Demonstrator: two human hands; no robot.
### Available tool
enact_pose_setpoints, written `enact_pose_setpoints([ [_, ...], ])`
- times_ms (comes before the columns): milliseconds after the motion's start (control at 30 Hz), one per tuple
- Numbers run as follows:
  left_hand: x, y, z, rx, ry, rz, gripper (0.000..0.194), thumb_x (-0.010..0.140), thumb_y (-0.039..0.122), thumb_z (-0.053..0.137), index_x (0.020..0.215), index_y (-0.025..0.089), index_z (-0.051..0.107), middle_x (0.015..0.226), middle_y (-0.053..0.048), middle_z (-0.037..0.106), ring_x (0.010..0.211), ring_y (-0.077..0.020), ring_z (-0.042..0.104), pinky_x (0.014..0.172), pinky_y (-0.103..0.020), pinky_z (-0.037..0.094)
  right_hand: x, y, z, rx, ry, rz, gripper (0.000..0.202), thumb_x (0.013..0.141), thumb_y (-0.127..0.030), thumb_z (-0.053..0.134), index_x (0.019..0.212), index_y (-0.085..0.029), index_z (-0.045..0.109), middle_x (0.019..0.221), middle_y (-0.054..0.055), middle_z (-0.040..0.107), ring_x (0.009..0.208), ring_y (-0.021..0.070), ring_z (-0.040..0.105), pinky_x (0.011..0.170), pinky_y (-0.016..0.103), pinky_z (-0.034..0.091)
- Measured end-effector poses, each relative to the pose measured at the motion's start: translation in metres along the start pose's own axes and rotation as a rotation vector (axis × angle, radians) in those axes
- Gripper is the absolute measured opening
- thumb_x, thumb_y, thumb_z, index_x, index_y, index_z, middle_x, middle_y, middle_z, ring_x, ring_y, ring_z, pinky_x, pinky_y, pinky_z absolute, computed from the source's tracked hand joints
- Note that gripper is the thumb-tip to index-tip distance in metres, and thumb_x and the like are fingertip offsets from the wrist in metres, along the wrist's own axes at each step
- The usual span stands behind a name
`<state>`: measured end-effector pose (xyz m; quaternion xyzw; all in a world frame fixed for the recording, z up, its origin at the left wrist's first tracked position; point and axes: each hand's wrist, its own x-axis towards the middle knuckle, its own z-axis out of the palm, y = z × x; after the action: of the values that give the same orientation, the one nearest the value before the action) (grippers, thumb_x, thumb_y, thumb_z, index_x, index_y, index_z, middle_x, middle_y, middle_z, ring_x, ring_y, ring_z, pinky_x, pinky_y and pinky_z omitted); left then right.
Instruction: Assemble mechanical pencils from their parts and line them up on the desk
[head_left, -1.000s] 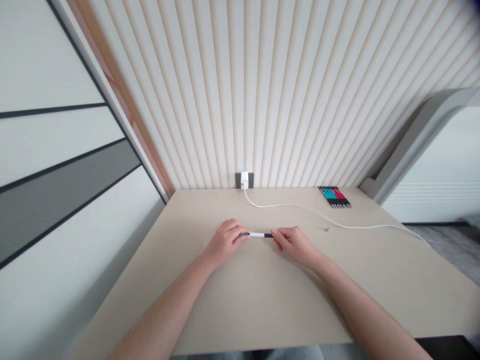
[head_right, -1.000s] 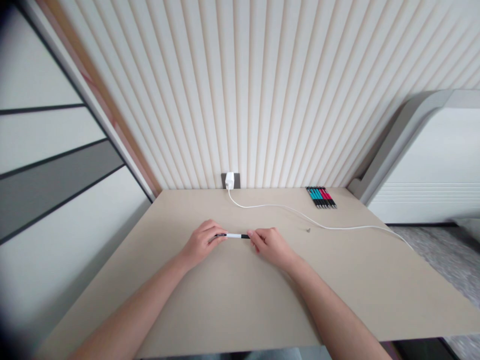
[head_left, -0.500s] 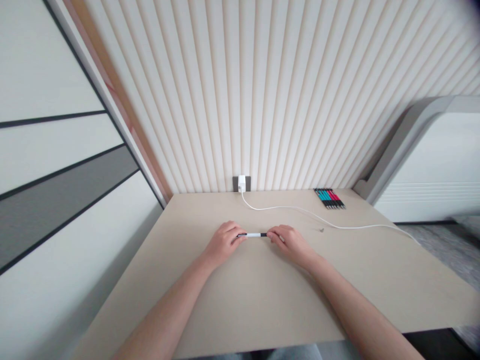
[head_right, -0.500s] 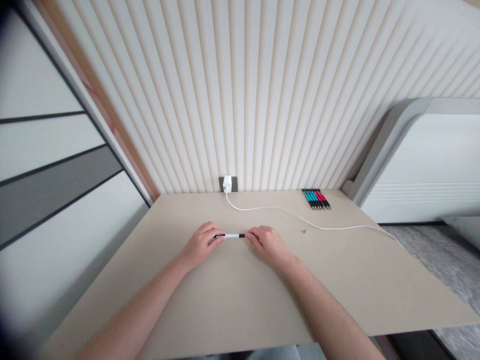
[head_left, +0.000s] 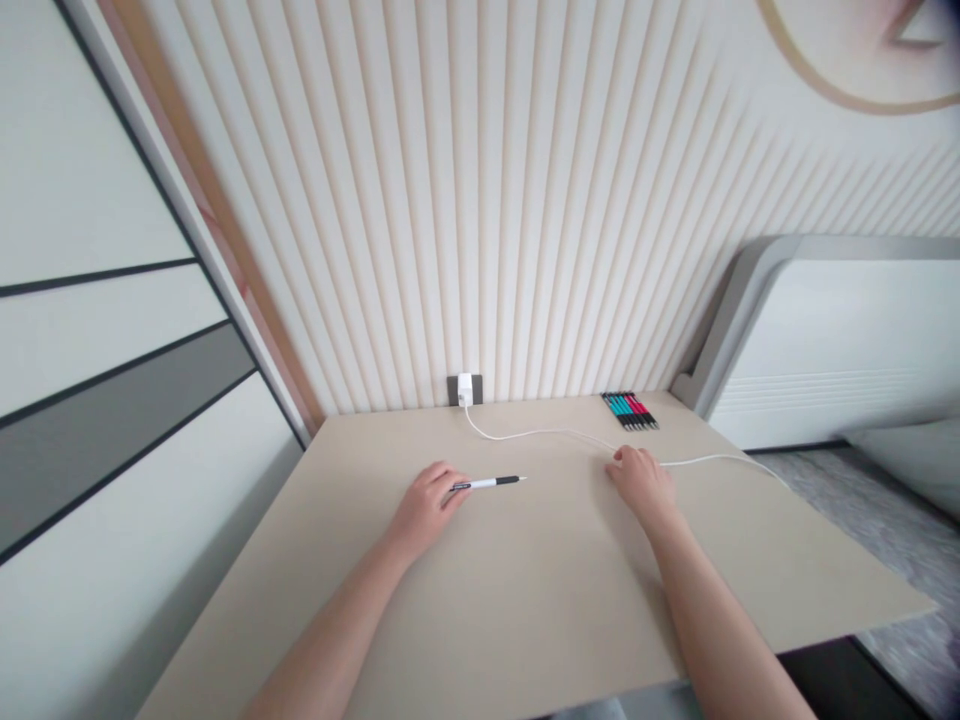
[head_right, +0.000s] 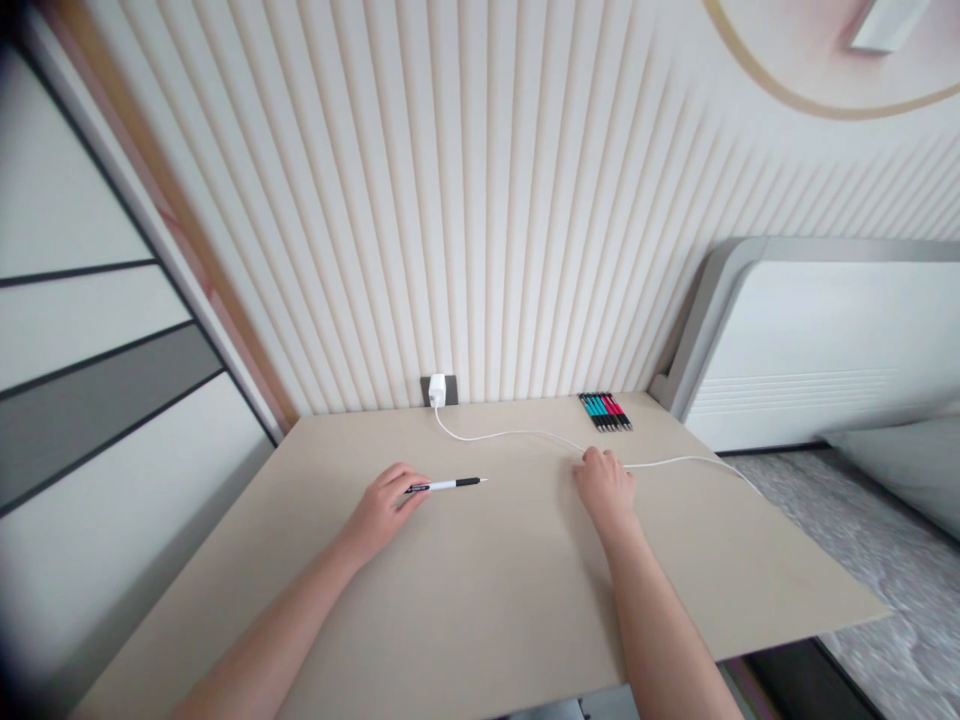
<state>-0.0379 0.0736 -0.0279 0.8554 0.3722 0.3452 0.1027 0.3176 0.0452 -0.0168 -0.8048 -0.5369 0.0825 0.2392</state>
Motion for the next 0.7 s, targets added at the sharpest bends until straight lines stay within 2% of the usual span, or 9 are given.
enact_pose_setpoints([
  [67, 0.000, 0.000, 0.000, -0.003, -0.007, -0.002, 0.011, 0.091, 0.025, 0.054, 0.094, 0.020, 0.064, 0.089, -0.004, 0.062, 0.087, -0.0168, 0.058, 0.081, -0.031, 0.048, 0.001, 0.000, 0.002, 0.030, -0.025, -0.023, 0.025, 0.092, -0.031, 0.055, 0.113, -0.018, 0.059, 0.116, 0.009, 0.060, 0.098, 0.0195, 0.061, 0.084, 0.037, 0.051],
  [200, 0.000, 0.001, -0.001, -0.005, -0.006, -0.003, 0.011, 0.091, 0.024, 0.054, 0.094, 0.020, 0.064, 0.089, -0.004, 0.062, 0.086, -0.0165, 0.059, 0.081, -0.031, 0.048, 0.009, -0.013, 0.013, 0.114, -0.087, -0.131, 0.013, 0.085, -0.020, 0.055, 0.084, -0.016, 0.067, 0.087, 0.010, 0.068, 0.087, 0.0211, 0.065, 0.079, 0.032, 0.048],
  [300, 0.001, 0.000, 0.000, -0.007, 0.004, 0.007, 0.011, 0.091, 0.024, 0.054, 0.094, 0.020, 0.065, 0.088, -0.004, 0.062, 0.085, -0.0165, 0.059, 0.079, -0.031, 0.049, 0.008, -0.029, 0.028, 0.275, -0.161, -0.279, 0.014, 0.084, -0.024, 0.055, 0.089, -0.018, 0.067, 0.088, 0.006, 0.070, 0.084, 0.0192, 0.065, 0.079, 0.031, 0.049],
  [400, 0.001, 0.000, 0.001, -0.012, 0.010, -0.001, 0.012, 0.091, 0.025, 0.054, 0.093, 0.020, 0.064, 0.089, -0.004, 0.062, 0.086, -0.0168, 0.059, 0.079, -0.031, 0.049, -0.003, -0.045, 0.045, 0.679, -0.294, -0.406, 0.021, 0.081, -0.034, 0.061, 0.091, -0.016, 0.064, 0.087, 0.007, 0.070, 0.080, 0.0194, 0.065, 0.076, 0.033, 0.050],
  [533, 0.000, -0.001, 0.001, -0.033, 0.026, -0.017, 0.011, 0.091, 0.025, 0.054, 0.095, 0.020, 0.063, 0.089, -0.003, 0.061, 0.085, -0.0163, 0.059, 0.079, -0.030, 0.049, -0.019, -0.059, 0.055, 0.923, -0.412, -0.403, 0.030, 0.076, -0.041, 0.068, 0.092, -0.015, 0.064, 0.089, 0.007, 0.070, 0.080, 0.0189, 0.064, 0.075, 0.034, 0.050],
  [700, 0.000, -0.001, 0.001, -0.041, 0.029, -0.019, 0.011, 0.091, 0.024, 0.054, 0.095, 0.020, 0.064, 0.089, -0.003, 0.061, 0.085, -0.0162, 0.059, 0.079, -0.029, 0.049, -0.027, -0.067, 0.055, 0.989, -0.415, -0.374, 0.033, 0.074, -0.042, 0.071, 0.093, -0.015, 0.065, 0.083, 0.006, 0.069, 0.076, 0.0170, 0.062, 0.074, 0.032, 0.049],
])
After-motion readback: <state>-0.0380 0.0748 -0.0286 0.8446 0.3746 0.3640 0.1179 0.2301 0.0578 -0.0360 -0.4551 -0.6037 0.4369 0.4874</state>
